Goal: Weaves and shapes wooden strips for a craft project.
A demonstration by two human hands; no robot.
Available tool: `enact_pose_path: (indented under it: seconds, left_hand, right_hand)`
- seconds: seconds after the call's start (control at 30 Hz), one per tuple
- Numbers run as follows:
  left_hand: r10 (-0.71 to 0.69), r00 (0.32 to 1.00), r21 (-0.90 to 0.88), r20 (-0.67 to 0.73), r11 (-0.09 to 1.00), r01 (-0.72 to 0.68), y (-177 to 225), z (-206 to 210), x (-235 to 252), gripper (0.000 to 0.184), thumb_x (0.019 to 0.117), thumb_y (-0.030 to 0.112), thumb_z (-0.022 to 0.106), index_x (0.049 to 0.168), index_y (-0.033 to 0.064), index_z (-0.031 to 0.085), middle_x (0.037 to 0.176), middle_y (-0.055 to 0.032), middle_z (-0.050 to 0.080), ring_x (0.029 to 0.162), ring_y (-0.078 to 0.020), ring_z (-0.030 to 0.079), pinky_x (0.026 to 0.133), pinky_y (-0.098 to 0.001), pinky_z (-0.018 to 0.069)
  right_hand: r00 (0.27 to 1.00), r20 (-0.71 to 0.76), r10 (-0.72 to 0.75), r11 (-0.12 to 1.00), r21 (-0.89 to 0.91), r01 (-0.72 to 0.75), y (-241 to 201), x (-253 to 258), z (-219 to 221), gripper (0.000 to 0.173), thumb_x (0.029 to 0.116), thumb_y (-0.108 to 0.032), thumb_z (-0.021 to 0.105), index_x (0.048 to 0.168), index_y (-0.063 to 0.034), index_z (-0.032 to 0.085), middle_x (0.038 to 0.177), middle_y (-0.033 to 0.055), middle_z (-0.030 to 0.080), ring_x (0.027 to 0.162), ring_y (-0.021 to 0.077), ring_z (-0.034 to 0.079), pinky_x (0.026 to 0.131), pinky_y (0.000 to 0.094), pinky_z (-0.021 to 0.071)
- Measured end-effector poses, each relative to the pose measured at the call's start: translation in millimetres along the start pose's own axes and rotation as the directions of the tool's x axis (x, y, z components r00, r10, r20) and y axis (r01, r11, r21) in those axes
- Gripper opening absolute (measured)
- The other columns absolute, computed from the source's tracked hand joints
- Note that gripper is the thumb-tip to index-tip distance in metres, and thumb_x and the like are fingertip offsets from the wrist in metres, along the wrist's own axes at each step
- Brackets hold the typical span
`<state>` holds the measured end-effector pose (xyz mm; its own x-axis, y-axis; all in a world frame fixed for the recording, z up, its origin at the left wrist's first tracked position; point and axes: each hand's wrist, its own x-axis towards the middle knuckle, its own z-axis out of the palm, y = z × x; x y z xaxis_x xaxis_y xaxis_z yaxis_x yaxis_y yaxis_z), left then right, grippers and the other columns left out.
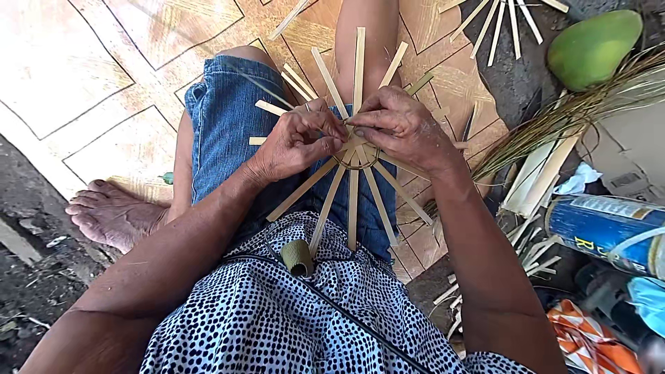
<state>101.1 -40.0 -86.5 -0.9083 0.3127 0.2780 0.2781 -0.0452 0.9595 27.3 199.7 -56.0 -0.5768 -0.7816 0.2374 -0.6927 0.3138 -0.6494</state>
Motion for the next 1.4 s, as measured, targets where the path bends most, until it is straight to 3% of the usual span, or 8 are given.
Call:
enact_pose_path:
  seconds: [0.27,0.43,0.6,0.73,0.8,1.0,1.2,1.4]
  left_hand:
    - [-0.163,0.967,-0.096,-0.195,0.985,0.146,1,-1,5,0.012,0.0972,0.013,0.064,0.099,0.0049,0.073,0.102,0.0001,0.071,0.094,-0.0074,0.068,0.081,-0.0257,0.0587]
    - [-0.595,0.77,-0.164,-0.232,0.804,0.572,18,1,30,0.065,0.0948,0.013,0.07,0.153,0.0012,0.043,0.144,-0.0146,0.057,0.095,-0.0131,0.071,0.084,-0.0282,0.0597]
    - [-0.806,0.574,-0.279,-0.146,0.59,0.758,32,-6,65,0.051,0.1031,0.023,0.06,0.147,0.0013,0.045,0.125,-0.0128,0.06,0.084,-0.012,0.067,0.073,-0.0257,0.0577]
    - [-0.834,0.542,-0.322,-0.109,0.545,0.774,31,-9,70,0.022,0.102,0.015,0.058,0.123,0.0095,0.063,0.111,-0.0033,0.069,0.074,-0.0067,0.062,0.063,-0.0201,0.049]
    - [-0.799,0.595,-0.319,-0.091,0.589,0.742,32,-6,66,0.026,0.0983,0.009,0.057,0.124,0.0117,0.061,0.116,-0.0024,0.07,0.083,-0.0062,0.063,0.067,-0.0205,0.0477]
    - [-0.624,0.76,-0.333,-0.182,0.766,0.55,25,8,49,0.039,0.0931,-0.005,0.056,0.132,0.0022,0.058,0.124,-0.0081,0.067,0.104,-0.0103,0.066,0.088,-0.0261,0.0543]
    - [-0.173,0.82,0.137,-0.545,0.947,0.291,2,27,15,0.033,0.1058,0.011,0.053,0.134,-0.0013,0.064,0.109,-0.0052,0.078,0.096,-0.0061,0.073,0.086,-0.0231,0.0576]
    - [0.149,0.859,0.278,-0.489,0.961,-0.008,-6,40,2,0.028,0.1073,0.005,0.043,0.124,-0.0058,0.063,0.099,-0.0115,0.072,0.091,-0.0146,0.069,0.083,-0.0315,0.058]
  right_hand:
    - [0.988,-0.146,-0.054,0.984,-0.175,0.027,-10,5,17,0.015,0.0957,-0.004,0.065,0.099,-0.0008,0.079,0.086,0.0146,0.071,0.085,0.0267,0.065,0.077,0.035,0.0525]
    - [0.911,-0.311,0.272,0.952,-0.049,-0.302,-22,3,35,0.017,0.0993,-0.005,0.06,0.109,0.0034,0.071,0.095,0.0159,0.071,0.083,0.0206,0.067,0.077,0.0326,0.0554]
    - [0.837,-0.422,0.349,0.929,0.042,-0.367,-11,12,44,0.02,0.1016,-0.008,0.057,0.11,0.0042,0.07,0.085,0.011,0.071,0.068,0.0104,0.064,0.065,0.0254,0.0551]
    - [0.811,-0.38,0.445,0.886,0.055,-0.46,-18,13,41,0.02,0.1031,-0.011,0.056,0.114,0.0012,0.067,0.078,0.0066,0.068,0.06,0.0086,0.06,0.057,0.0247,0.0512]
    - [0.81,-0.339,0.478,0.868,0.044,-0.494,-22,13,39,0.019,0.1049,-0.013,0.055,0.116,0.0001,0.064,0.076,0.0081,0.064,0.056,0.0134,0.056,0.053,0.029,0.0488]
    - [0.882,-0.234,0.41,0.89,-0.11,-0.443,-18,21,36,0.028,0.1037,-0.01,0.051,0.117,-0.0056,0.075,0.102,0.0135,0.075,0.095,0.0239,0.071,0.086,0.0396,0.0548]
    - [0.871,-0.301,0.387,0.906,-0.05,-0.42,-15,10,36,0.022,0.0996,-0.013,0.062,0.111,-0.0066,0.079,0.093,0.0108,0.074,0.083,0.0155,0.068,0.077,0.0283,0.0556]
    - [0.824,-0.472,0.313,0.949,0.197,-0.248,-2,-1,44,0.016,0.0933,-0.007,0.073,0.103,0.0046,0.076,0.093,0.0106,0.075,0.079,0.0039,0.068,0.072,0.017,0.0562]
